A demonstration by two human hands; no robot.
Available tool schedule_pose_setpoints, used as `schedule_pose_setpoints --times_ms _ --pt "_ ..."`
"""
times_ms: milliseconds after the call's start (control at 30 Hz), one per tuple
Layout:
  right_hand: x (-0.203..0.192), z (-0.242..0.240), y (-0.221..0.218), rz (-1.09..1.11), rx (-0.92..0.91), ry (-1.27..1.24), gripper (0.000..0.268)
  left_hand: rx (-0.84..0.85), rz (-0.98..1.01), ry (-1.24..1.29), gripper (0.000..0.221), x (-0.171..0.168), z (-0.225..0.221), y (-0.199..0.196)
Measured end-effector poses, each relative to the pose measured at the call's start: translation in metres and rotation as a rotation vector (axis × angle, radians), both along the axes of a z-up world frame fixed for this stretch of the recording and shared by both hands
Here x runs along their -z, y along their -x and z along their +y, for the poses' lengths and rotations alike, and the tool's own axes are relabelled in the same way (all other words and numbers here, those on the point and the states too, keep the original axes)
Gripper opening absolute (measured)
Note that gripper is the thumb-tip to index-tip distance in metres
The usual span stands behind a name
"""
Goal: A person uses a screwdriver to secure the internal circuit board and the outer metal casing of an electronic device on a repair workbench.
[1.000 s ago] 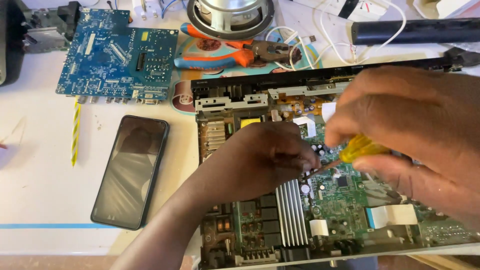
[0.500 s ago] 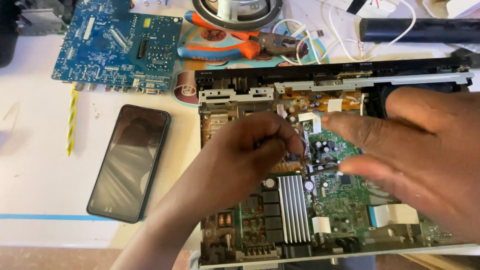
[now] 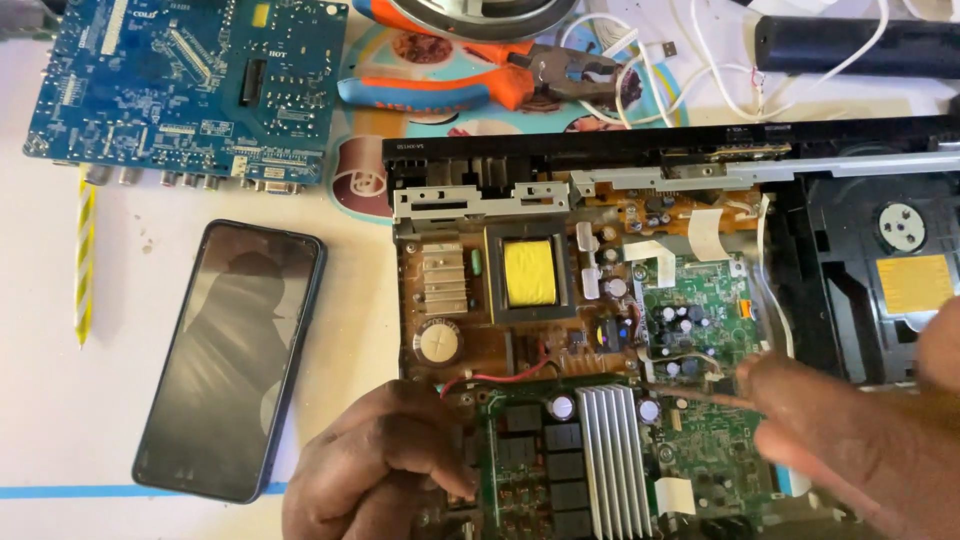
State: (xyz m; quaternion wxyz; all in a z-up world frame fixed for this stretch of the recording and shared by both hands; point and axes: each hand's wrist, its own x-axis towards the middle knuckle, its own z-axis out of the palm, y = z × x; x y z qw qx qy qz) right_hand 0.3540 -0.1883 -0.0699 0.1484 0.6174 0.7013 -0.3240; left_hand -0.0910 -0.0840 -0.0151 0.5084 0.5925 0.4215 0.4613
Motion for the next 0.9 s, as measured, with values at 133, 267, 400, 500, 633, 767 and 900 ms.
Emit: schedule_pose_setpoints --times_ms 133,267,400,500,633,767,900 --pt "-0.016 0.035 0.014 -0.459 -0.29 -0.509 0.136 0.09 -0.153 -0.04 0.031 -0.001 0.007 0.001" --pt "0.064 -0.011 -0.03 -0.087 0.499 0.461 0.056 0.082 -0.179 0.007 0.032 -0.007 0.008 -0.001" --pt "0.018 0.021 0.016 0.335 0.262 0.175 0.15 0.174 -0.317 0.056 0.032 0.003 0.008 0.009" --pt "0.263 0.008 -0.161 -0.674 0.71 0.75 0.062 0.147 -0.41 0.12 0.028 0.004 0.004 0.008" --pt "0.103 0.056 -0.052 -0.022 1.513 0.266 0.041 0.004 -0.408 0.258 0.023 0.007 -0.009 0.006" --pt "0.226 0.031 -0.198 0.234 -0.084 -0.026 0.094 -0.012 -0.611 0.251 0.019 0.019 -0.005 -0.003" --pt "0.019 0.073 -0.012 0.192 0.172 -0.336 0.078 0.007 -0.666 0.209 0.021 0.021 -0.001 -0.001"
